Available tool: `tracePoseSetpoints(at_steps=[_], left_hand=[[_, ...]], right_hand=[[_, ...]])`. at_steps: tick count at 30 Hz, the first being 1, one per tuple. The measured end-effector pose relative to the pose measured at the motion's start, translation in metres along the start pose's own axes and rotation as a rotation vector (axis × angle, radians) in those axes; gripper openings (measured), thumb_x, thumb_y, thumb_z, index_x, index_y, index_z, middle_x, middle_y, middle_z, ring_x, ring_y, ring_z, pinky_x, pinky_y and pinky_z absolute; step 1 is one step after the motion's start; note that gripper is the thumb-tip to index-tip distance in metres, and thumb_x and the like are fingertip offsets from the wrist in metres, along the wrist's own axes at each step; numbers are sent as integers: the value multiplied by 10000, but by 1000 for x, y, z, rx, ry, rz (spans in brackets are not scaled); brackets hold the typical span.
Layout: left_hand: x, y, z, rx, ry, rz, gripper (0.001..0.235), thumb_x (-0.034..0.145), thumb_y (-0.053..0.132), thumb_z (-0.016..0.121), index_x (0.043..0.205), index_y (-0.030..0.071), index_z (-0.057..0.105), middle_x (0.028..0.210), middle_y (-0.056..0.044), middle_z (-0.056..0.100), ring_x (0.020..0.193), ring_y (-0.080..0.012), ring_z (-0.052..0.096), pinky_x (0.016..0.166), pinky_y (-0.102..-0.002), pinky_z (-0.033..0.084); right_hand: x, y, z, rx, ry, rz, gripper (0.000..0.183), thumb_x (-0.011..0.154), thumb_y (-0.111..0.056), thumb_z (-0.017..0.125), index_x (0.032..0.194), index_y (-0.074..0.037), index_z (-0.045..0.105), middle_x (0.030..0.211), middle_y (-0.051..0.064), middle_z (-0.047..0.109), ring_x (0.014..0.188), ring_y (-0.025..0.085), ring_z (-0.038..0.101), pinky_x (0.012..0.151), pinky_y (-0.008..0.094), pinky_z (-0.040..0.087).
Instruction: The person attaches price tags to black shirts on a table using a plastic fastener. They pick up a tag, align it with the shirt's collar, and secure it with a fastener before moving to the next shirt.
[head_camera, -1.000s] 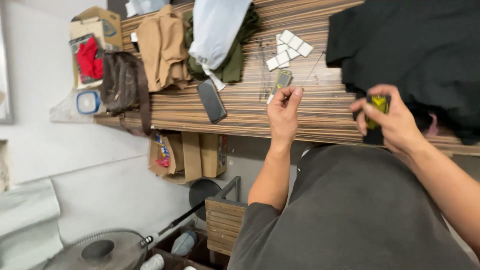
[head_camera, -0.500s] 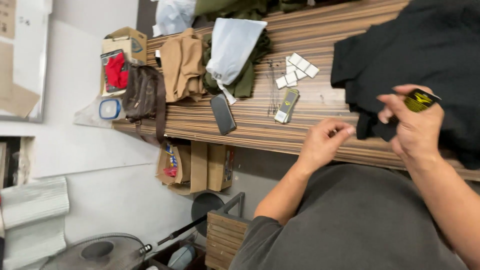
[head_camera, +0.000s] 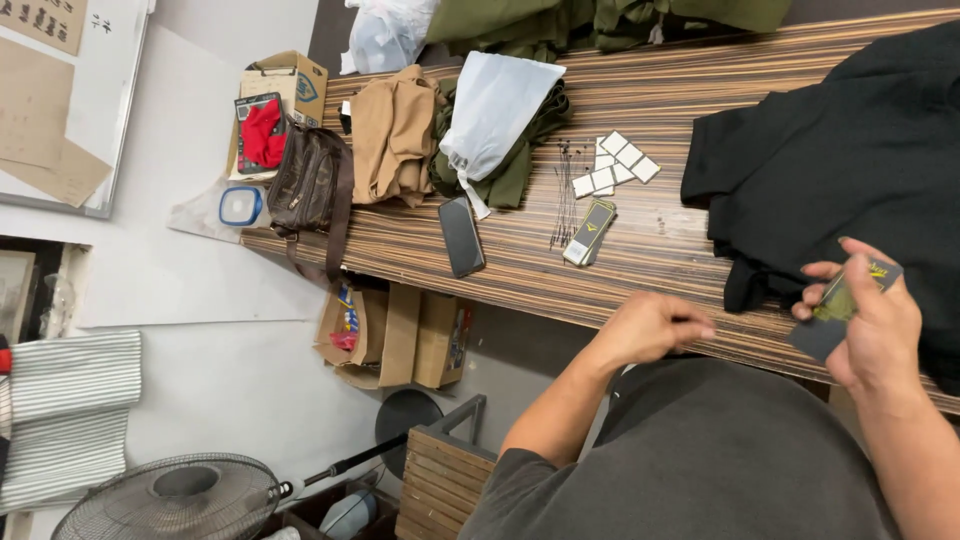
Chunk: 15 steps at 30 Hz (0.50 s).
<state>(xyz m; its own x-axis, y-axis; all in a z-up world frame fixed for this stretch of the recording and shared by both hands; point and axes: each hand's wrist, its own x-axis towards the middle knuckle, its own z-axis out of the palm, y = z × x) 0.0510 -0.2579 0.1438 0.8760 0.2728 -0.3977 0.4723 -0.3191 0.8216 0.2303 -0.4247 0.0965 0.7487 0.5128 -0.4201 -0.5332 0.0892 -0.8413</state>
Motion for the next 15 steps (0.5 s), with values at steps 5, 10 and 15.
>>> tracePoseSetpoints(at_steps=[5, 10, 15], left_hand=[[23, -4, 4, -685, 305, 12, 223, 904, 145, 784, 1070, -2, 754, 880, -128, 751, 793, -182, 741, 822, -292, 657], [48, -1, 26, -867, 440, 172, 149, 885, 83, 809, 1018, 24, 775, 926, -97, 758, 815, -169, 736, 819, -264, 653], [55, 6, 51, -956, 380, 163, 172, 923, 86, 790, 1058, -12, 748, 970, -130, 752, 850, -184, 745, 831, -260, 657]], right_hand=[[-19, 34, -32, 108, -180, 110, 368, 1105, -314, 551, 1453, -227, 467, 1015, 94, 620, 664, 189, 573, 573, 351, 497], [-28, 37, -35, 40, -375, 145, 505, 1127, -302, 462, 1568, -75, 369, 867, 166, 538, 682, 286, 526, 661, 447, 495], [-24, 39, -35, 159, -469, 112, 601, 1163, -554, 372, 1369, -9, 521, 748, 118, 537, 561, 197, 447, 550, 362, 412]])
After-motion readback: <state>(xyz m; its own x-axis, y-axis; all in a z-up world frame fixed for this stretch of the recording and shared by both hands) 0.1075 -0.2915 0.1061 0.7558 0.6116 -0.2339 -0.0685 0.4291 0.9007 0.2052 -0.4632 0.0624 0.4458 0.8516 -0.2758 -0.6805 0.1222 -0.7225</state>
